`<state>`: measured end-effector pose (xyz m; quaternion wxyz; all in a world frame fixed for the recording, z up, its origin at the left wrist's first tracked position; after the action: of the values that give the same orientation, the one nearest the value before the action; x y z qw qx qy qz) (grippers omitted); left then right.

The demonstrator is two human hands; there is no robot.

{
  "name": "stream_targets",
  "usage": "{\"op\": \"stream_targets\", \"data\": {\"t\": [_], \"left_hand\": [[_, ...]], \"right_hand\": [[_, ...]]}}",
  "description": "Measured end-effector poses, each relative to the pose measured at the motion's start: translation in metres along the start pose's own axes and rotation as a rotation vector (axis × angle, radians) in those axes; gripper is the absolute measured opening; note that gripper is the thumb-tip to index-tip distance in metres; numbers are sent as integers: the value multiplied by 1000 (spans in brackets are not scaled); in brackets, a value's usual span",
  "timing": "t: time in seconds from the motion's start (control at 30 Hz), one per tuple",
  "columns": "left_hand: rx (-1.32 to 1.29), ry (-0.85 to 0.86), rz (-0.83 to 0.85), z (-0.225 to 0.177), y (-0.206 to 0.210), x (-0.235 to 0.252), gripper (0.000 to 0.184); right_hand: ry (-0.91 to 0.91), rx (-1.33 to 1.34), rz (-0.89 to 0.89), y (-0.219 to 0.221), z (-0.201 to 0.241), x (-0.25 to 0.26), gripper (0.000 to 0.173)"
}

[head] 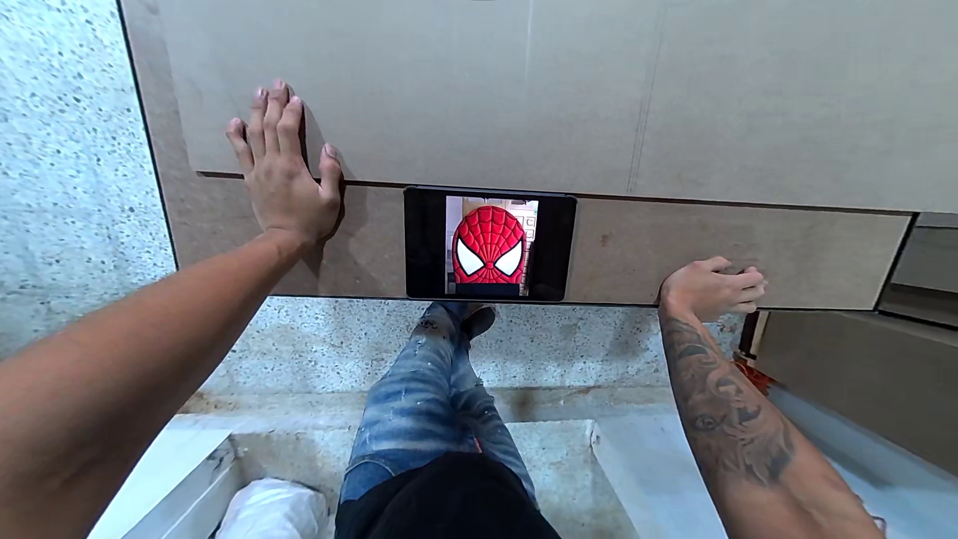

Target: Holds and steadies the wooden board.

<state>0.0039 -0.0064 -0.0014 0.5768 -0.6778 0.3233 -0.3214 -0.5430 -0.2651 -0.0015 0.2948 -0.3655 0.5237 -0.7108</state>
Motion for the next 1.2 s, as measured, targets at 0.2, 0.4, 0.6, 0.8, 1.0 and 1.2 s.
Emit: {"op": "stream_targets", "data": {"t": [0.2, 0.4, 0.6, 0.8, 1.0, 1.2], "left_hand": [[-5, 3, 10, -2, -4, -1, 65], [-4, 4, 8, -1, -2, -1, 65], [-25, 35, 1, -2, -4, -1, 63], [-27, 42, 6, -2, -3, -1, 61], [-44, 28, 6, -2, -3, -1, 60], [-37, 9, 19, -1, -2, 0, 61]], "right_hand": [[13, 2, -5, 0, 0, 1, 60], [0, -19, -6, 0, 0, 1, 60], [-6, -14, -11, 3, -2, 2, 60], [3, -20, -10, 1, 0, 0, 59], [2, -18, -3, 0, 1, -1, 59], [-6, -25, -16, 2, 0, 0, 59]]}}
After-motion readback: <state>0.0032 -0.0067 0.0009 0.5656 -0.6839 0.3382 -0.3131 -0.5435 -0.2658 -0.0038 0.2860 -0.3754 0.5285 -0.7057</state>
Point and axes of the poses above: each hand's wrist, its own x-axis towards the middle knuckle, its own y-axis out of the palm, z = x × y, the point moved 1 cm from there along x, towards the middle knuckle, and after that the axes turned 6 degrees about x, right-handed, at the moved point
